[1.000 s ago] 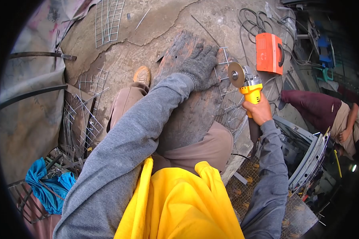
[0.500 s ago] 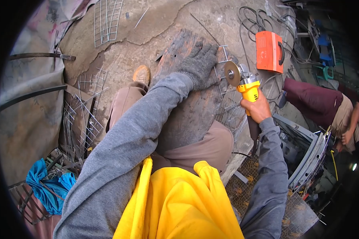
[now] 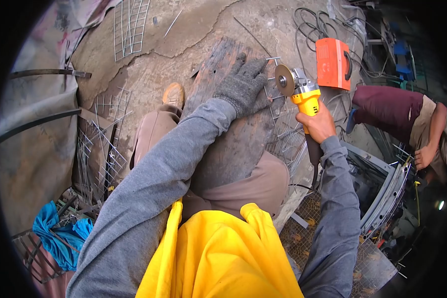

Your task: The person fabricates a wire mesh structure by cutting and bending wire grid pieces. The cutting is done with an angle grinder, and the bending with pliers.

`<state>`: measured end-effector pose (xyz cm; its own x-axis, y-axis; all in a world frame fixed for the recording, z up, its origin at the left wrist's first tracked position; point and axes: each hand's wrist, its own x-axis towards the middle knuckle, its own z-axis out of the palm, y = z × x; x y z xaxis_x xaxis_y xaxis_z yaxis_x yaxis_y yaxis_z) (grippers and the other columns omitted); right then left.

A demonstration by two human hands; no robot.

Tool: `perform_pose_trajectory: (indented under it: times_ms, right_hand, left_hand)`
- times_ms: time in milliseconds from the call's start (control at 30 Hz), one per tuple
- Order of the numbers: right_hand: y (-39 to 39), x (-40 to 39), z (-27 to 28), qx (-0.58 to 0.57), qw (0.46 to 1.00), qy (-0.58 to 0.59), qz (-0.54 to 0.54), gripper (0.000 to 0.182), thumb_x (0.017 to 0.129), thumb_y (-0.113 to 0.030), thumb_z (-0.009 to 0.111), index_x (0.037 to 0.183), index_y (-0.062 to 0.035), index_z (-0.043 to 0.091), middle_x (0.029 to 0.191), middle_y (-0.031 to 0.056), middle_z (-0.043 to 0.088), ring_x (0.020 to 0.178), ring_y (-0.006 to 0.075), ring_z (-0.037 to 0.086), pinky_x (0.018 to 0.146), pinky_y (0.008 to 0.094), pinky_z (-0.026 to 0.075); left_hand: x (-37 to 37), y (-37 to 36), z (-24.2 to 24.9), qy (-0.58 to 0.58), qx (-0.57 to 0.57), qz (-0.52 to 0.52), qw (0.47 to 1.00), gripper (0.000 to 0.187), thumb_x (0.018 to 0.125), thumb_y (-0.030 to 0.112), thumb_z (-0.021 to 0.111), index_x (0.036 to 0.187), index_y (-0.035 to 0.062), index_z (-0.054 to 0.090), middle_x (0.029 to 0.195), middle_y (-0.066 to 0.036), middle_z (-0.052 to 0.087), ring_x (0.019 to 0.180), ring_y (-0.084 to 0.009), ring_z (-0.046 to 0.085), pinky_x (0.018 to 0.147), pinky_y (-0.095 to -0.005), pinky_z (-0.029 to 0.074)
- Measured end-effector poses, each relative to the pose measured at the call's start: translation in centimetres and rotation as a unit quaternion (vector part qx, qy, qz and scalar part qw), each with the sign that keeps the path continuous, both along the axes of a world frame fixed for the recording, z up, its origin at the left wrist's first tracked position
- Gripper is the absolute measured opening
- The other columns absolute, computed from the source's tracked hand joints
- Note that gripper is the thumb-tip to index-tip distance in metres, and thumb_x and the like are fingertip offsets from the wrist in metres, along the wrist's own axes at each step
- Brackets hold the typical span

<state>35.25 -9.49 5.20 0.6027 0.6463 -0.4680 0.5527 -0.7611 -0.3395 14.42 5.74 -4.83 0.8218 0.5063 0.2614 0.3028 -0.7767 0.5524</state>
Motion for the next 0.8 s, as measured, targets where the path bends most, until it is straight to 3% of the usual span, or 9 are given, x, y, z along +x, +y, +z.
perform_pose_trajectory:
  times_ms: [333, 800]
  right_hand:
    - [0.8, -0.6, 0.2, -0.006, 1.0, 0.006, 0.002, 0.057, 0.067, -0.035, 0.077, 0.11, -0.0007, 0.061, 0.095, 0.0188, 0.07, 0.086, 0.0337, 0.069, 0.079, 0.0428, 0.053]
    - [0.9, -0.6, 0.2, -0.013, 1.0, -0.003, 0.006, 0.057, 0.069, -0.035, 0.077, 0.111, -0.0004, 0.061, 0.096, 0.0191, 0.071, 0.088, 0.0339, 0.069, 0.08, 0.0427, 0.053]
  left_hand:
    - [0.2, 0.1, 0.6, 0.085, 0.039, 0.021, 0.995, 0.078, 0.086, 0.069, 0.062, 0.134, 0.0076, 0.06, 0.154, -0.022, 0.04, 0.147, -0.0417, 0.032, 0.125, -0.0544, 0.016]
    - [0.2, 0.2, 0.9, 0.101, 0.018, 0.011, 0.995, 0.076, 0.086, 0.066, 0.062, 0.135, 0.0075, 0.059, 0.156, -0.024, 0.038, 0.148, -0.0418, 0.03, 0.125, -0.0544, 0.014]
